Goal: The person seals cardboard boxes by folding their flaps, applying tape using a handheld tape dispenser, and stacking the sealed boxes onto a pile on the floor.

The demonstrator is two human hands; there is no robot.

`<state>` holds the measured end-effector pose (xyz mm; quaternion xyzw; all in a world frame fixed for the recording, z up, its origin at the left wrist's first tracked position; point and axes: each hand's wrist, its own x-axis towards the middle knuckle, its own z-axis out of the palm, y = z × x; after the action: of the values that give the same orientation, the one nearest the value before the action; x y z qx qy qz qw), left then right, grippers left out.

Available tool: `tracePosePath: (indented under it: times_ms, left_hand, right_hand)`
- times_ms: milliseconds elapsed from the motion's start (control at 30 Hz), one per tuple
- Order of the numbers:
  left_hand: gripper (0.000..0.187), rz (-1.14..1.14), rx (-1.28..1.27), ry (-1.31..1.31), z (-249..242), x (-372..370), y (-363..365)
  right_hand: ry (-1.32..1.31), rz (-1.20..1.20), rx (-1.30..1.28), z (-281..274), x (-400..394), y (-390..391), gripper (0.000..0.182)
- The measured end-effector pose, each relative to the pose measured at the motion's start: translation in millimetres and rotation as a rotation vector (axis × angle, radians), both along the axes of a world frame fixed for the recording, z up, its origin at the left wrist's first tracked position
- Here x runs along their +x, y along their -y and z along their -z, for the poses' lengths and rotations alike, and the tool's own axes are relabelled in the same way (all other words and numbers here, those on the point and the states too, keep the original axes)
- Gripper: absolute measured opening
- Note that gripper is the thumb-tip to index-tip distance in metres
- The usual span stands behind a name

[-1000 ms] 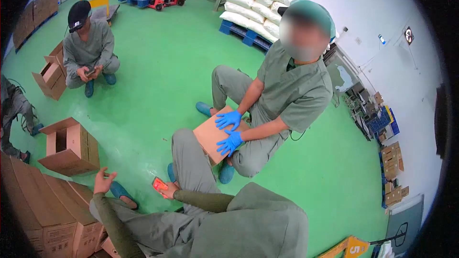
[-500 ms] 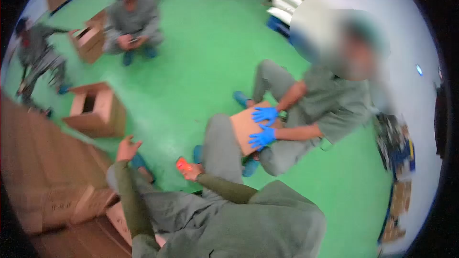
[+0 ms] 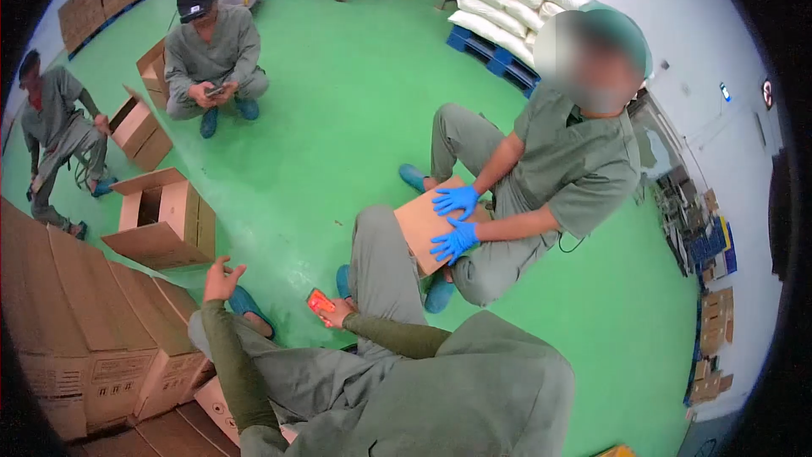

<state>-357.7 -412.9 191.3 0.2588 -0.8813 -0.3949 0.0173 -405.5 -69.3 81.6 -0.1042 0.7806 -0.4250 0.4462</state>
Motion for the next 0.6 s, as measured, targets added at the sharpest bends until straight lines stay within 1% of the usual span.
tracePosePath:
  times_ms: [33,100,233,267,333,433,467,500,533,567,600]
  left_hand:
    - [0.069,-0.025,-0.019,0.002,-1.5,7.1,0.5]
    - [0.07,-0.014,-0.041,-0.039,2.1,10.5,0.5]
    - [0.073,-0.051,-0.051,-0.046,6.3,13.1,-1.0]
    - [0.074,-0.061,-0.064,-0.06,4.7,12.8,-2.1]
    - [0.075,-0.071,-0.071,-0.035,-6.6,14.9,-8.3]
    - [0.079,-0.057,-0.072,-0.052,-6.1,9.1,-2.0]
    - [0.081,-0.05,-0.065,-0.052,-0.4,12.7,-2.2]
    - [0.082,-0.064,0.014,-0.034,-9.6,13.6,-5.0]
    - [0.083,-0.071,0.095,-0.016,-30.3,11.1,-9.1]
    - [0.085,-0.077,0.175,0.0,-36.6,14.7,-15.3]
    - [0.086,-0.077,0.178,-0.008,-31.1,17.1,-15.7]
  right_hand:
    - [-0.029,0.01,-0.032,3.9,1.2,4.9,0.032]
    - [-0.039,0.024,0.021,9.5,2.4,2.8,0.031]
    - [-0.106,-0.03,0.175,-34.9,2.1,4.3,0.032]
    - [-0.105,-0.024,0.127,-25.0,5.2,3.0,0.032]
    - [-0.106,0.002,0.033,19.2,2.0,0.8,0.033]
    - [-0.146,0.001,0.075,63.5,-3.4,1.2,0.034]
    - [-0.078,0.05,0.01,75.3,-3.9,-1.4,0.034]
    - [-0.009,0.106,-0.05,86.3,-10.4,0.4,0.033]
    - [0.056,0.177,-0.025,99.3,-19.2,6.8,0.033]
    - [0.117,0.252,0.001,109.2,-17.4,6.2,0.033]
    - [0.124,0.252,0.009,112.4,-13.5,3.2,0.038]
